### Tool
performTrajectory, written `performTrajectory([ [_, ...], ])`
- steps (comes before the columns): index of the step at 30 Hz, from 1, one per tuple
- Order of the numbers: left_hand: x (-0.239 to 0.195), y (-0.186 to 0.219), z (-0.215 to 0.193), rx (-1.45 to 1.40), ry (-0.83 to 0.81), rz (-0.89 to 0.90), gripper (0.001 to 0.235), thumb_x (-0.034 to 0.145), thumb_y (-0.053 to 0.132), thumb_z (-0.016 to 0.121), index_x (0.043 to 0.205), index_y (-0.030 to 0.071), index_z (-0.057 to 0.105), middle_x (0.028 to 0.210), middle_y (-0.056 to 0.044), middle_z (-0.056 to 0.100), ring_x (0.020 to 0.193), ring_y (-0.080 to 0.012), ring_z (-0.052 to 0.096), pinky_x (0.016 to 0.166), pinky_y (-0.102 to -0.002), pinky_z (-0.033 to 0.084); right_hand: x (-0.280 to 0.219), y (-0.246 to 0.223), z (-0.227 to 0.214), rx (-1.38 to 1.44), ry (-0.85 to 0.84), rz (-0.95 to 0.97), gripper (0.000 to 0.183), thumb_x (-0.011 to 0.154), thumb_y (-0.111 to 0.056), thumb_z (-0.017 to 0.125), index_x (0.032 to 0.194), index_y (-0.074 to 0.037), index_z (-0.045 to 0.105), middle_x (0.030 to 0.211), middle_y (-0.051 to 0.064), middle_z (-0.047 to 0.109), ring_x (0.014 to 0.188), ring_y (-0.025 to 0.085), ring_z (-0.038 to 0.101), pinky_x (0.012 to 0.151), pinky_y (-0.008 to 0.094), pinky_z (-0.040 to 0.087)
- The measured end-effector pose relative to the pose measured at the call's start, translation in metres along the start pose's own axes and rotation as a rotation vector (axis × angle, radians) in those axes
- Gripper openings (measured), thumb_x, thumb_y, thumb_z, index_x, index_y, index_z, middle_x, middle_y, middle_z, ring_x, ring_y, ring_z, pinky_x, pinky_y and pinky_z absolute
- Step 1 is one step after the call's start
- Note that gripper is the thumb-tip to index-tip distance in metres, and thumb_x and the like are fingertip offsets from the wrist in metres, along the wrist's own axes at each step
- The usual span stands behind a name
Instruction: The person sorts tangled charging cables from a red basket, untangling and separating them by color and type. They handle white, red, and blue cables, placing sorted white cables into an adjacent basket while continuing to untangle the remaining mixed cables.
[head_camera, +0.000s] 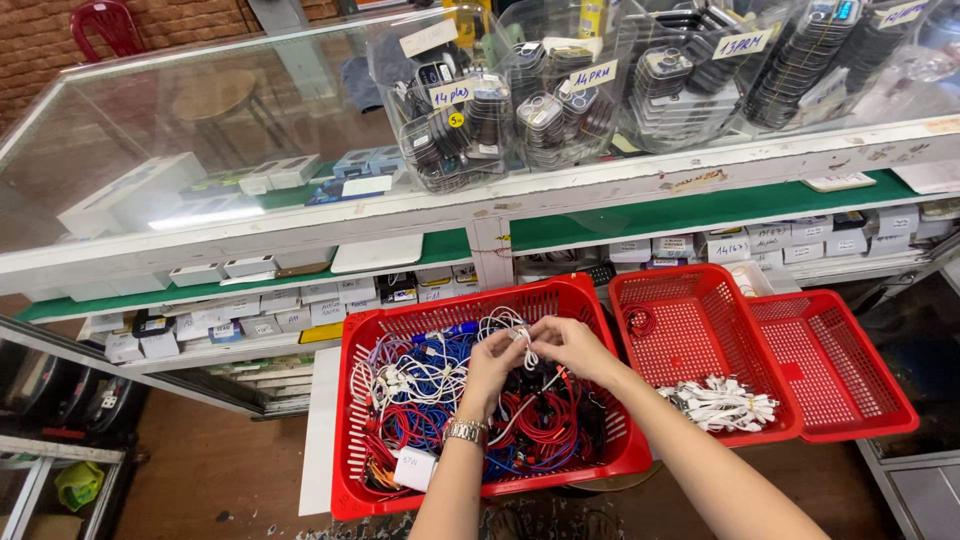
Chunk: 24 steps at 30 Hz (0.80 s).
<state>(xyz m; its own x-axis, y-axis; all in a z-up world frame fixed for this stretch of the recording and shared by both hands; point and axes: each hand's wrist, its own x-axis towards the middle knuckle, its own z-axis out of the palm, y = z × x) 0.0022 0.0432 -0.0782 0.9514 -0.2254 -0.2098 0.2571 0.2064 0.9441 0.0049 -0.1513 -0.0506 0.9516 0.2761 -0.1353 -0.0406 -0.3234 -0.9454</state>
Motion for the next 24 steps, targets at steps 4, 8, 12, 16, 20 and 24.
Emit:
performTrajectory([
  [4, 0.006, 0.011, 0.006, -0.113, 0.068, -0.011, 0.028, 0.093, 0.014, 0.073, 0.116, -0.001, 0.073, 0.104, -0.007, 0.076, 0.094, -0.0145, 0.073, 0.086, -0.029, 0.061, -0.007, -0.005, -0.007, 0.335, 0.093, -0.023, 0.02, 0.093, -0.016, 0.066, 0.108, -0.003, 0.066, 0.095, 0.004, 0.076, 0.084, 0.011, 0.071, 0.076, 0.028, 0.058],
  [8, 0.011, 0.019, 0.023, -0.128, 0.073, 0.053, 0.027, 0.092, 0.012, 0.074, 0.113, -0.004, 0.072, 0.104, -0.011, 0.076, 0.093, -0.0182, 0.074, 0.082, -0.03, 0.062, -0.019, -0.011, -0.008, 0.034, 0.177, -0.085, 0.021, 0.089, -0.013, 0.076, 0.105, -0.001, 0.069, 0.092, 0.006, 0.073, 0.081, 0.014, 0.067, 0.074, 0.03, 0.057],
  [12, 0.008, 0.025, 0.037, -0.092, 0.1, 0.021, 0.029, 0.091, 0.012, 0.072, 0.115, -0.003, 0.071, 0.105, -0.011, 0.076, 0.093, -0.0191, 0.075, 0.081, -0.031, 0.065, -0.025, -0.017, -0.01, -0.03, 0.21, -0.115, 0.022, 0.086, -0.012, 0.072, 0.105, -0.002, 0.068, 0.091, 0.005, 0.075, 0.081, 0.014, 0.071, 0.075, 0.03, 0.058],
  [16, 0.003, 0.033, 0.042, -0.078, 0.06, -0.01, 0.031, 0.09, 0.013, 0.07, 0.118, -0.002, 0.071, 0.104, -0.009, 0.076, 0.094, -0.0172, 0.076, 0.084, -0.032, 0.066, -0.032, -0.02, -0.02, 0.015, 0.183, -0.109, 0.019, 0.091, -0.014, 0.068, 0.106, -0.004, 0.07, 0.093, 0.004, 0.077, 0.083, 0.012, 0.072, 0.077, 0.029, 0.058],
  [20, 0.001, 0.037, 0.044, 0.052, 0.122, 0.051, 0.033, 0.09, 0.013, 0.076, 0.115, -0.007, 0.069, 0.099, -0.014, 0.076, 0.086, -0.0184, 0.075, 0.076, -0.032, 0.065, -0.04, -0.021, -0.016, -0.129, 0.172, -0.165, 0.026, 0.086, -0.016, 0.079, 0.103, 0.0, 0.067, 0.092, 0.007, 0.075, 0.082, 0.016, 0.071, 0.074, 0.031, 0.058],
  [24, 0.001, 0.038, 0.039, 0.075, 0.127, -0.002, 0.035, 0.091, 0.02, 0.077, 0.114, -0.005, 0.07, 0.096, -0.01, 0.075, 0.081, -0.0165, 0.072, 0.071, -0.029, 0.061, -0.034, -0.016, -0.01, -0.036, 0.204, -0.036, 0.02, 0.092, -0.017, 0.07, 0.104, -0.002, 0.072, 0.089, 0.004, 0.077, 0.079, 0.012, 0.072, 0.073, 0.029, 0.059],
])
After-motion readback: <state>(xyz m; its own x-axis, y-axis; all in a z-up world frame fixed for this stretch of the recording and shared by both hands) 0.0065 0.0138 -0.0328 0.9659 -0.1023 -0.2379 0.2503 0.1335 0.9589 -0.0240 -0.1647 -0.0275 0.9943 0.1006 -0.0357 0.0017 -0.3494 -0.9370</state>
